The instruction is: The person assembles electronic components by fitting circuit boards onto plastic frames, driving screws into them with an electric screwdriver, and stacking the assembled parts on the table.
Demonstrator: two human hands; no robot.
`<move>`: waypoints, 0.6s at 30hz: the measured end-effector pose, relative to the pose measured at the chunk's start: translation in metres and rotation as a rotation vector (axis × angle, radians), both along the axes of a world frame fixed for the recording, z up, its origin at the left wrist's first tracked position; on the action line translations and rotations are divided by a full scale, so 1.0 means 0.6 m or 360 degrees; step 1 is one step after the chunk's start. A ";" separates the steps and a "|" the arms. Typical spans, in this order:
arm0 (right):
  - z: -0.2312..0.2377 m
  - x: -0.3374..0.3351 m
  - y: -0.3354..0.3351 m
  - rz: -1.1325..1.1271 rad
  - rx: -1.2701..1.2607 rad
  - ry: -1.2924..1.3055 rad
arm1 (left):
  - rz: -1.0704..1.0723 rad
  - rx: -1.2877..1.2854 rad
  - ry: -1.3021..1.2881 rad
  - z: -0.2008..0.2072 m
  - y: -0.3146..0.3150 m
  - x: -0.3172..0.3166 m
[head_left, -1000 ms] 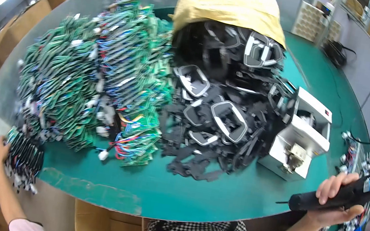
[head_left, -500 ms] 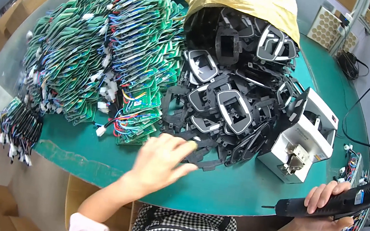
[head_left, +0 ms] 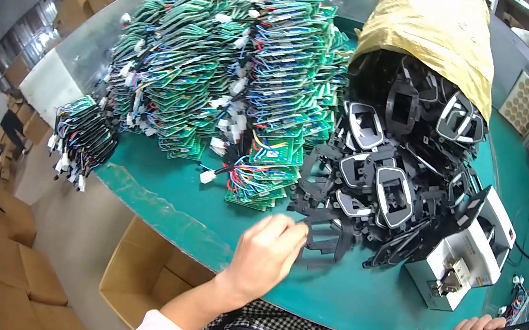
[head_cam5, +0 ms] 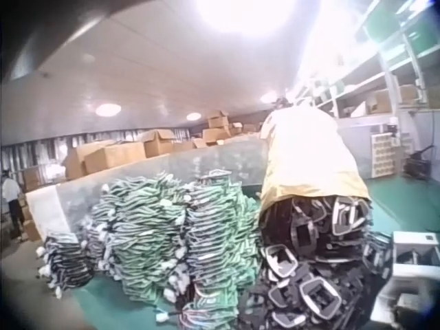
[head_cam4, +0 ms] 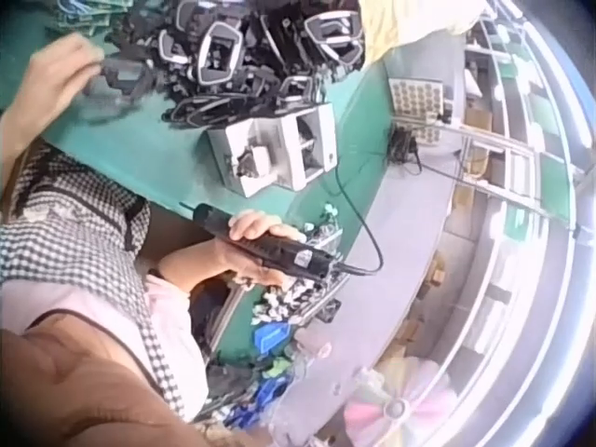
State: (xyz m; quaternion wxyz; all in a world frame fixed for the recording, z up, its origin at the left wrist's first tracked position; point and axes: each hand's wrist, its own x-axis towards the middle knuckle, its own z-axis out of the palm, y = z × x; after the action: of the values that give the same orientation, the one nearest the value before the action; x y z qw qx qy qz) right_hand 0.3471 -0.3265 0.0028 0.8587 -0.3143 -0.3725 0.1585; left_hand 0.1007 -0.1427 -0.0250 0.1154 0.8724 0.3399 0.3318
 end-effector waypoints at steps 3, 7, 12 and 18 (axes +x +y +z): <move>-0.004 0.000 0.004 -0.0010 0.0010 0.0022 | -0.0228 -0.0521 -0.0156 -0.042 -0.040 -0.009; 0.002 -0.012 0.019 -0.0035 -0.0003 0.0034 | -0.0204 -0.0417 0.0032 -0.082 -0.080 0.009; 0.003 -0.013 0.023 0.0012 0.0034 -0.0003 | -0.0130 -0.0228 0.0311 -0.066 -0.084 0.005; -0.005 -0.001 0.006 -0.0090 0.0002 -0.0045 | 0.0527 0.0202 -0.0100 -0.010 0.080 -0.056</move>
State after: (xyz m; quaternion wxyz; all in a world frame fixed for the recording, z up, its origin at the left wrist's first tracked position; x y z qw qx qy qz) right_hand 0.3467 -0.3226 -0.0001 0.8577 -0.3263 -0.3757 0.1295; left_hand 0.0669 -0.0944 -0.0312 0.0143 0.7992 0.4536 0.3942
